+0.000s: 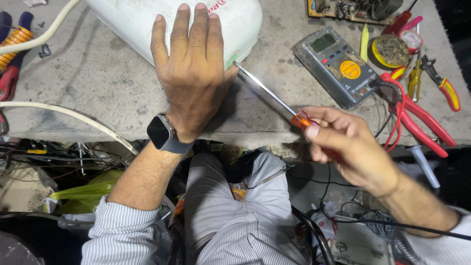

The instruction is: The person unscrews the screws of a white water purifier pump unit with a screwdriver and opens its casing. They handle the internal copper motor, adjust a metal fitting, work on the power plug and wires, reposition the unit, and tighten screws again with the screwdriver.

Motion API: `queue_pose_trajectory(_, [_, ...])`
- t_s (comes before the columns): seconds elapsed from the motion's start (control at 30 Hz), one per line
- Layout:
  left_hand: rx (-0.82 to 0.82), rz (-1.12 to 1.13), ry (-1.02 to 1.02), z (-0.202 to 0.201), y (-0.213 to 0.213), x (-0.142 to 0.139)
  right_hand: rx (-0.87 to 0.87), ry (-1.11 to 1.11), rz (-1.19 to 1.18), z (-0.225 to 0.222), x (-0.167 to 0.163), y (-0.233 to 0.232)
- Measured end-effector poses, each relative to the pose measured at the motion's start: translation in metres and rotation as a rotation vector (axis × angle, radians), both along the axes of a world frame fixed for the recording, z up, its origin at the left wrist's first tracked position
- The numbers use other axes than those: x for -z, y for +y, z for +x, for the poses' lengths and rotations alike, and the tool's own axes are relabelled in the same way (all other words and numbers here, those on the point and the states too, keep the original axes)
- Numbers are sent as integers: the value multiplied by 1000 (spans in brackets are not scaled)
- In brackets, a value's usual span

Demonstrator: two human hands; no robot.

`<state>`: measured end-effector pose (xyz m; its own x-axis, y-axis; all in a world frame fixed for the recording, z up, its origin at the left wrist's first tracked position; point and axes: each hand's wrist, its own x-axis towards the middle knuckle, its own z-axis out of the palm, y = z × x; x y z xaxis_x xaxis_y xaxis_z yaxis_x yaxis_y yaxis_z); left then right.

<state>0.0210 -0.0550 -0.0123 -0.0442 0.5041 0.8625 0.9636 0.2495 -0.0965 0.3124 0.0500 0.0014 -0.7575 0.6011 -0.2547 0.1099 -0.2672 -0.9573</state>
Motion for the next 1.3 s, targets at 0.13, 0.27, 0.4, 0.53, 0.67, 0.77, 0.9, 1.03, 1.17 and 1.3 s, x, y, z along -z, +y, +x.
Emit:
queue_pose_trajectory(0.13, [78,-59,67,20,-4,-4,-83,-224,621,-10,-9,-2])
queue_pose_trajectory(0.27, [487,-188,295,51,4,3,20,-278,1748,-10,-12,-25])
queue_pose_trajectory(0.4, [501,-290,279,52,20,13,-54,215,-365,-2,-11,-5])
queue_pose_trajectory(0.53, [480,-198,299,45,22,27,-127,-280,636,8,10,-4])
queue_pose_trajectory(0.67, [460,-177,219,50,24,41,-40,-331,1616,18,24,-8])
queue_pose_trajectory(0.77, [501,-76,176,53,30,48,-54,-105,298,24,29,8])
queue_pose_trajectory(0.9, [509,-128,127,54,34,51,-126,-267,871,32,51,24])
queue_pose_trajectory(1.03, [498,-131,42,52,37,52,-52,-358,1192,34,64,35])
queue_pose_trajectory(1.17, [531,-105,74,45,44,53,-45,-238,588,32,59,40])
queue_pose_trajectory(1.3, [475,-102,75,43,51,52,-129,-340,1343,23,55,30])
